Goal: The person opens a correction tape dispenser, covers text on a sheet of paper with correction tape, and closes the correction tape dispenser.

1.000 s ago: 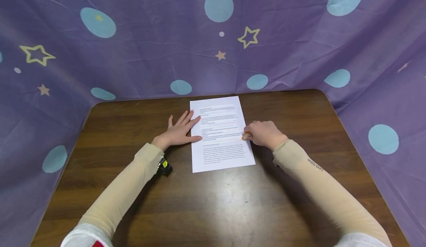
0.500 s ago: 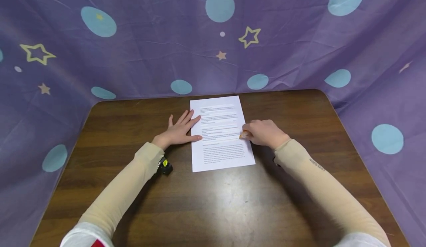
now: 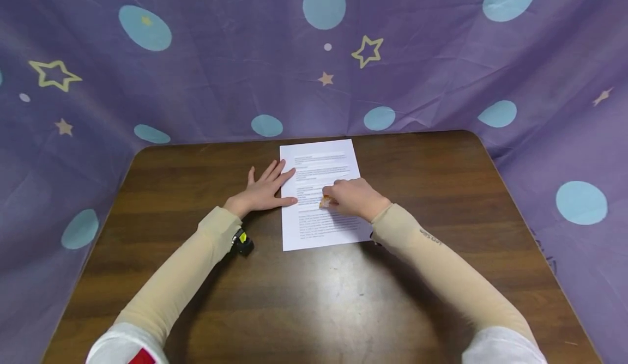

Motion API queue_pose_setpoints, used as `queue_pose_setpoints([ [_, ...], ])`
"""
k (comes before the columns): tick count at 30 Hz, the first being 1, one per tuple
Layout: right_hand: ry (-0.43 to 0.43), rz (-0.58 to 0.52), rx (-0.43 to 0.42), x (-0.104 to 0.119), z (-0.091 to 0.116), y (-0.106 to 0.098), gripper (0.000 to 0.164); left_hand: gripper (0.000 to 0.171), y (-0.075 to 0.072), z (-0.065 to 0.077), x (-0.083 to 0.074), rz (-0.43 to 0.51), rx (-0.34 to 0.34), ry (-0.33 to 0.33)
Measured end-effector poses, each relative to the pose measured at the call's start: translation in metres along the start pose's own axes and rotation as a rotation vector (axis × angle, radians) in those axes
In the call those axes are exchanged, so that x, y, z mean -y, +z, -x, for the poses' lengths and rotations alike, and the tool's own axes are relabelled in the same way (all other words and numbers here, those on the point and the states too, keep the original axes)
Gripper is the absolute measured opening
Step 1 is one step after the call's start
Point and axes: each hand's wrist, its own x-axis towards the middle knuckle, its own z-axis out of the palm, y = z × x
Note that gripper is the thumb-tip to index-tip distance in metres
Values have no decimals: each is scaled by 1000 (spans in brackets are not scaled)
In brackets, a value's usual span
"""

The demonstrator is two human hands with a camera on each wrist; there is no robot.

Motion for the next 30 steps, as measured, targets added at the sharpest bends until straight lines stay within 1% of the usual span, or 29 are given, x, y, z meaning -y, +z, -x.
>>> queue_pose_setpoints([
  [3,-27,12,5,12,-11,3,15,95,-3,1,-3,-12,1,3],
  [7,-67,35,14,25,-22,8,14,95,-3,1,-3,-23,12,-7],
  [14,-76,49,32,35,-34,12,14,96,-1,0,-1,8,16,-3],
  [18,-59,47,54,40,-39,11,14,97,1,-2,2,17,14,-6],
  [23,-21,77,86,46,-42,8,10,97,4,-4,6,26,12,-7],
  [27,-1,122,89,49,-43,9,13,96,5,-4,6,19,8,-8],
  [30,2,126,82,48,-41,9,13,96,5,-6,6,9,7,-9],
])
